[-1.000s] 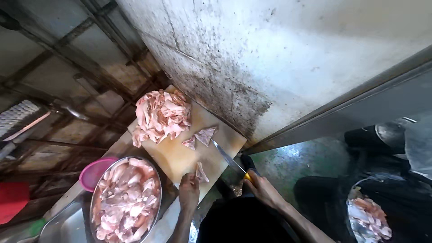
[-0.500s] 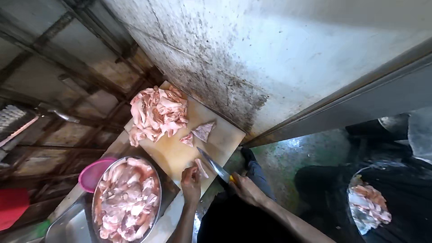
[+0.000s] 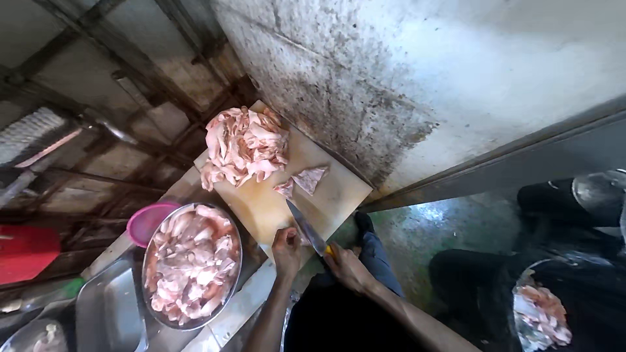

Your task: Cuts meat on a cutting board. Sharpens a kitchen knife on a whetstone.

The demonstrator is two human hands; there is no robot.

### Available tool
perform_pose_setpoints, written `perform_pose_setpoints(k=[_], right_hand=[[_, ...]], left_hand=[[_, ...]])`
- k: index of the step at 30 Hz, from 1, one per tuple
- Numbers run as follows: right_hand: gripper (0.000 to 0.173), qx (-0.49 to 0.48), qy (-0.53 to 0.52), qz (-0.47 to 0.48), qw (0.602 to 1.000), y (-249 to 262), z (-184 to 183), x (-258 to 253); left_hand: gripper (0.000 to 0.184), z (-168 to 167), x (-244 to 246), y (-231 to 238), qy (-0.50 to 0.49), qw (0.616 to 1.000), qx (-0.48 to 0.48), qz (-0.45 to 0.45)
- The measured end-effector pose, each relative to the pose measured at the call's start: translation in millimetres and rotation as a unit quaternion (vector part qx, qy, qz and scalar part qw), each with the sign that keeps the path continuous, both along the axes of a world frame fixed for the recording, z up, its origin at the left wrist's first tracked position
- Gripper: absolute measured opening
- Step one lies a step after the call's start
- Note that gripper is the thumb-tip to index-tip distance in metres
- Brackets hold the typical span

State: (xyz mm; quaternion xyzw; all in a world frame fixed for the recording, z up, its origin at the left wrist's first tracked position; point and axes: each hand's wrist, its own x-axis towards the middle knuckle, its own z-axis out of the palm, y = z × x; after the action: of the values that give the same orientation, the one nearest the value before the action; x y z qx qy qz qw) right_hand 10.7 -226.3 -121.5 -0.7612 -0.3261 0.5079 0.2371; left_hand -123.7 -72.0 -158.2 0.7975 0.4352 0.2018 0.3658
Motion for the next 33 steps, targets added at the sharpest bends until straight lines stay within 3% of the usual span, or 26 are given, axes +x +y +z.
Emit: perform_pose_setpoints(k=[10, 19, 28, 33], right_hand=[[0.041, -0.069, -0.057, 0.059, 0.994, -27, 20, -9], [0.041, -0.118, -0.074, 0.083, 0.987, 37, 39, -10], [0.044, -0.139, -0.097, 0.102, 0.980, -21, 37, -8], [0.043, -0.113, -0.076, 0.087, 0.987, 17, 33, -9]], left_hand=[[0.014, -3, 5, 1, 0.005, 1.000, 0.006, -0.001], [0.012, 3, 0, 9, 0.052, 0.998, 0.009, -0.033], [0.012, -3, 2, 0, 0.065, 0.996, 0.019, -0.062], [0.015, 4, -3, 4, 0.078, 0.993, 0.010, -0.086]])
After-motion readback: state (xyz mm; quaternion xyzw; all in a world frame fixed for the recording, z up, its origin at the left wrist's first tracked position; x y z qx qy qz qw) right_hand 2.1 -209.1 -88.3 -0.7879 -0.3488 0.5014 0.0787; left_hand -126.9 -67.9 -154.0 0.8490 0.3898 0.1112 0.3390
